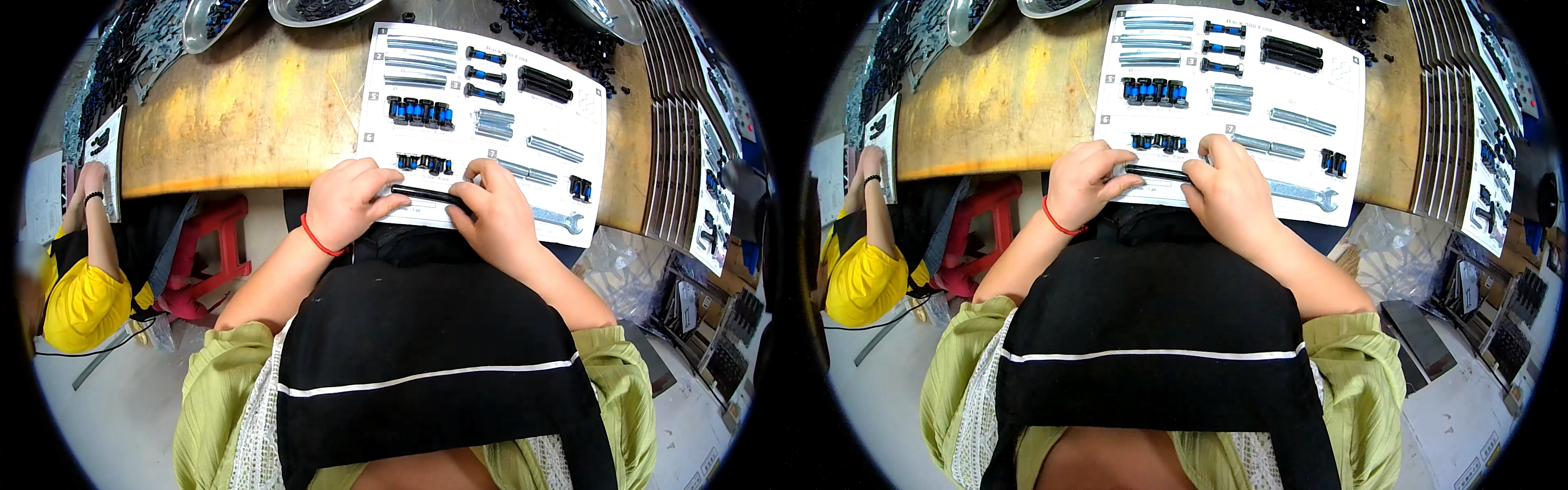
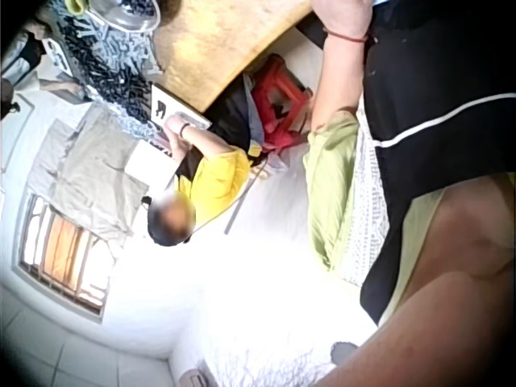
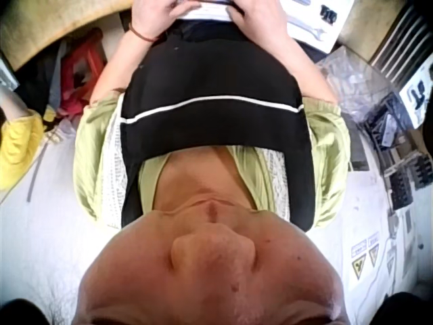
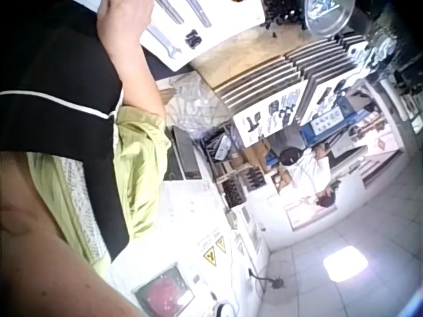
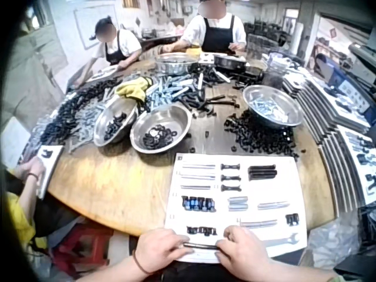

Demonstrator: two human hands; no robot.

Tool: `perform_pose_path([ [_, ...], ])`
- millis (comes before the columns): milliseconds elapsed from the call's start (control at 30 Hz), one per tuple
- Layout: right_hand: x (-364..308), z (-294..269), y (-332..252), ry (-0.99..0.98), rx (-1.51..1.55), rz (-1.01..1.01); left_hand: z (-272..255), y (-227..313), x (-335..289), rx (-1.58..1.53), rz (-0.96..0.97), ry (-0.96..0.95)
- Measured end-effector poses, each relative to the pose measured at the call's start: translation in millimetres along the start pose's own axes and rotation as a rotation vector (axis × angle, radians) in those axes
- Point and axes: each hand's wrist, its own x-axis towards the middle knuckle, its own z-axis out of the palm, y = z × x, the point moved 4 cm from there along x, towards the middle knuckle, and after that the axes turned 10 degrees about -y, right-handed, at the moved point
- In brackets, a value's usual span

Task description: The person picks small hardware items such as washers, nuts, and bolts from bowls and places them into designated slots on a printed cardboard backing. The person repeatedly completes one backing and moves it aside to start a new one.

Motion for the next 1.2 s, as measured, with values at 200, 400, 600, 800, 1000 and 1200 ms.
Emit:
perform_pose_path([
  [200,2,3,6,0.07,0.035,-0.024,1,-8,-4,-0.06,-0.053,0.041],
  [400,3,3,6,0.039,-0.005,0.017,-1,-9,-1,-0.089,-0.066,0.014],
  [600,18,-63,22,0.171,0.06,-0.028,-27,-39,3,-0.219,-0.213,0.149],
  [800,74,-176,94,0.389,-0.448,0.126,-24,-64,24,-0.086,-0.422,0.314],
  [1000,165,-234,194,0.069,-0.417,0.602,-25,-64,22,-0.066,-0.449,0.354],
  [1200,216,-219,251,-0.178,-0.544,0.651,-24,-68,23,-0.066,-0.465,0.351],
])
